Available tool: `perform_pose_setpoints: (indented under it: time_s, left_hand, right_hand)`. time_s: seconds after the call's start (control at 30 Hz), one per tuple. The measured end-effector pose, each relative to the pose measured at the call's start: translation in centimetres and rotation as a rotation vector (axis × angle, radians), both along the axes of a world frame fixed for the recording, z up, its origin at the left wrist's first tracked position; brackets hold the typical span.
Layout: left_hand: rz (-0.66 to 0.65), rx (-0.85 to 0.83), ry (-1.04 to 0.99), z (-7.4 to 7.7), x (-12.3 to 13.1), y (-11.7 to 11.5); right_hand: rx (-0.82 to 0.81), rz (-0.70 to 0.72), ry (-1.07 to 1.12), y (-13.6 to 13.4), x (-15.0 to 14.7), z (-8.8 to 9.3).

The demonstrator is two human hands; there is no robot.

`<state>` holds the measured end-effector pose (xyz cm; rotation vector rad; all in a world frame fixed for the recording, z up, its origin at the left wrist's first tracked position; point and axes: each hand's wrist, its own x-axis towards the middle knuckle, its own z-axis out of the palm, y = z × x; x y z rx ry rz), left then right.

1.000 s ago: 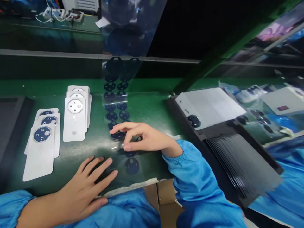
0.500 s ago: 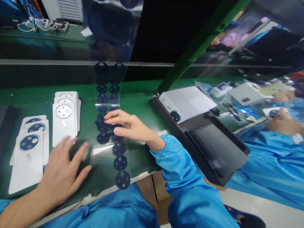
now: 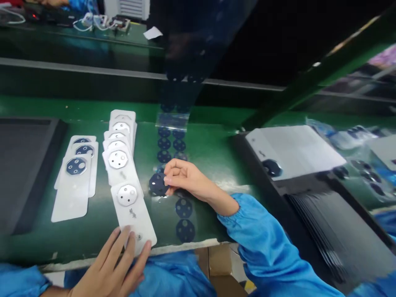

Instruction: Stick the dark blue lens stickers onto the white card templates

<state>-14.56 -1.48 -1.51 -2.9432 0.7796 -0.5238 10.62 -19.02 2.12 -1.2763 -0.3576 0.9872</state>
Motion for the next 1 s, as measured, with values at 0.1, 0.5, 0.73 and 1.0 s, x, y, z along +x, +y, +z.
perform_pose_setpoints:
  time_s: [0.1,0.5,0.73,1.0]
  left_hand:
    - [-0.001,-0.016,-0.038,-0.4,0.8,0.3]
    - [0.044,-0.029,-0.075,-0.5,1.9,0.4]
    - [0.102,-0.053,-0.047,-0.6,1.6,0.0]
    - [0.089,-0.049,-0.062,-0.7,1.9,0.2]
  right_hand:
    - [-0.097,0.018,-0.086,1.7,-1.7,-0.2]
    - [-0.259,0.103,-0.337,7.5,-3.3,-1.3]
    - [-0.326,0.133,-0.407,6.9,-3.4,-1.4]
    - [-0.343,0.126,-0.396,7.0,-3.5,-1.2]
